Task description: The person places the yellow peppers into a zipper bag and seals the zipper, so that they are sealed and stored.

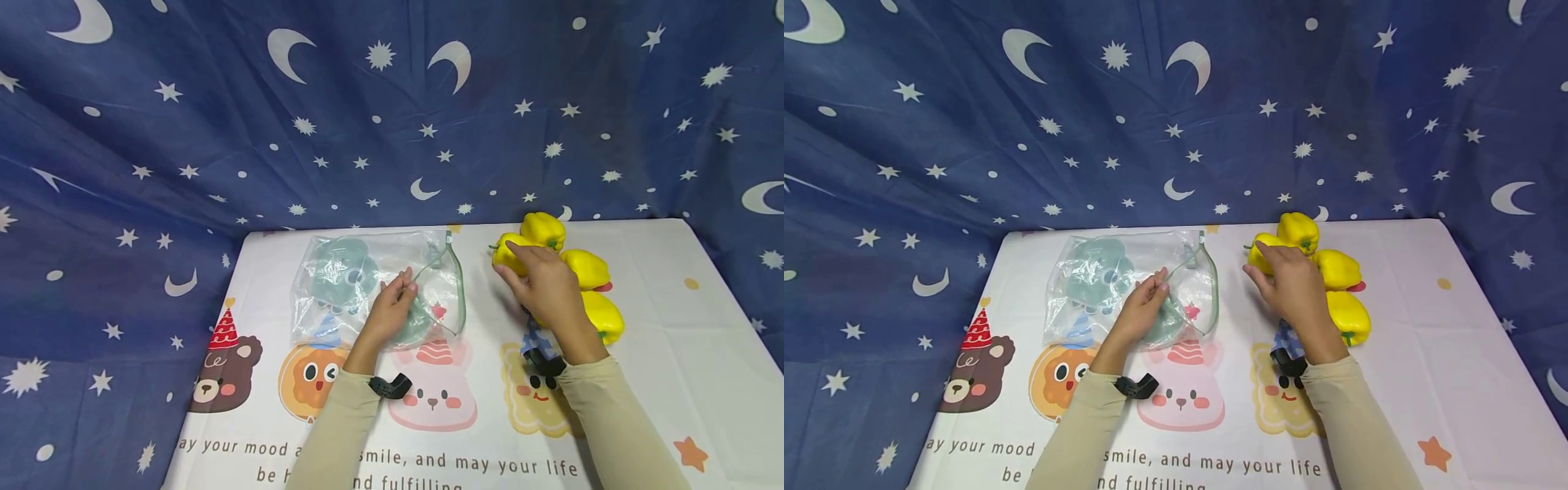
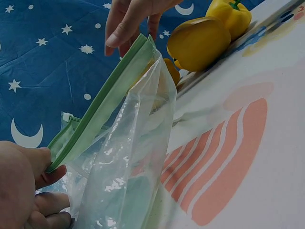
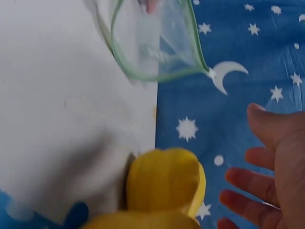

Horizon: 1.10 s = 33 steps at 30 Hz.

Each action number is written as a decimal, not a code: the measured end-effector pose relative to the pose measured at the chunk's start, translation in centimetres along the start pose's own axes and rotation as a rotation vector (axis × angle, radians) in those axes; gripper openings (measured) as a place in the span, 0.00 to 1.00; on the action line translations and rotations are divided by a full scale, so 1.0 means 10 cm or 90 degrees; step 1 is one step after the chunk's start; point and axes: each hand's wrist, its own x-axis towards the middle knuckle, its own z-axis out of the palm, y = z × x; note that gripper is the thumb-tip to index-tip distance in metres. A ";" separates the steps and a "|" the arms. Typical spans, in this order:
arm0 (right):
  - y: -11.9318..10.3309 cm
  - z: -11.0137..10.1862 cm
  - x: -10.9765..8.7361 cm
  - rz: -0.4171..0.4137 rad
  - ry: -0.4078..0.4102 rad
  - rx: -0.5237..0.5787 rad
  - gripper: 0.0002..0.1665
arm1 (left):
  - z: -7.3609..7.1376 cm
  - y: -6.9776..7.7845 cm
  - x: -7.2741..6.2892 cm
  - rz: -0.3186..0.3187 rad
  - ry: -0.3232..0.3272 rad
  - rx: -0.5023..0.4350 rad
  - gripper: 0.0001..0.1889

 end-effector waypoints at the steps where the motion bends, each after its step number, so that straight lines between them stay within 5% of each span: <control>1: 0.02 -0.02 0.01 0.012 -0.003 -0.008 0.32 | 0.00 0.00 0.00 0.000 0.000 0.000 0.14; 9: 0.22 -0.11 0.12 0.113 -0.113 -0.055 0.40 | 0.00 0.00 0.00 0.000 0.001 -0.002 0.14; 19: 0.27 -0.01 0.27 0.183 -0.256 -0.033 0.52 | 0.00 -0.01 0.00 0.001 0.002 -0.005 0.12; 33: 0.26 0.01 0.34 0.180 -0.255 -0.018 0.49 | 0.01 -0.01 0.01 0.009 0.000 0.002 0.13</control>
